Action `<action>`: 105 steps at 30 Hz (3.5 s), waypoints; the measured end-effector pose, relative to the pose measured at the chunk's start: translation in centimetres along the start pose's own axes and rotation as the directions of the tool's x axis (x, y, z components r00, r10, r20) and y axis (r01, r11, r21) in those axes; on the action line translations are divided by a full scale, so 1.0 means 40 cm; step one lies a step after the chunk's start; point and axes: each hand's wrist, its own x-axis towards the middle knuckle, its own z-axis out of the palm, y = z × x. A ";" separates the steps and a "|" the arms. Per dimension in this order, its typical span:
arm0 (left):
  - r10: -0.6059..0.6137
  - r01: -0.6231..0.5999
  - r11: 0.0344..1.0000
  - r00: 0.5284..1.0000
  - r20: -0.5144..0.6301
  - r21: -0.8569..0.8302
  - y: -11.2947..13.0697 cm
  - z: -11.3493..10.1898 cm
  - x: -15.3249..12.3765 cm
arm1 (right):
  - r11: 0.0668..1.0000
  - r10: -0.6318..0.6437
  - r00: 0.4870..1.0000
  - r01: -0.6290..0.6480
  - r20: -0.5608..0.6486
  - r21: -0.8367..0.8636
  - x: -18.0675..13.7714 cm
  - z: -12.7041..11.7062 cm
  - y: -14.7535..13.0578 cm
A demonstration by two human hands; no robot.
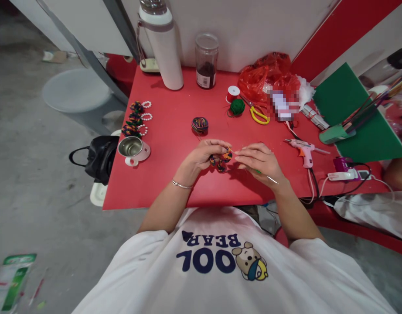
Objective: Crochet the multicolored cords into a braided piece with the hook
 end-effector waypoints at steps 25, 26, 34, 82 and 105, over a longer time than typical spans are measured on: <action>0.120 -0.120 0.993 0.993 0.004 -0.003 -0.029 0.003 0.006 | 0.935 0.293 0.911 -0.211 -0.289 0.284 0.004 0.072 -0.044; 0.128 -0.128 0.992 0.992 0.002 0.000 -0.030 0.003 0.007 | 0.935 0.292 0.910 -0.207 -0.294 0.288 0.003 0.073 -0.044; 0.150 -0.149 0.988 0.989 0.017 -0.032 -0.035 0.003 0.010 | 0.930 0.295 0.888 -0.182 -0.352 0.321 -0.008 0.100 -0.040; 0.068 -0.067 0.998 0.997 0.042 -0.023 -0.027 0.005 0.000 | 0.975 0.179 0.969 -0.151 -0.168 0.164 -0.005 0.025 -0.030; 0.108 -0.107 0.994 0.994 0.023 -0.028 -0.031 0.019 -0.003 | 0.574 0.692 0.686 -0.333 -0.225 0.748 -0.029 0.163 -0.029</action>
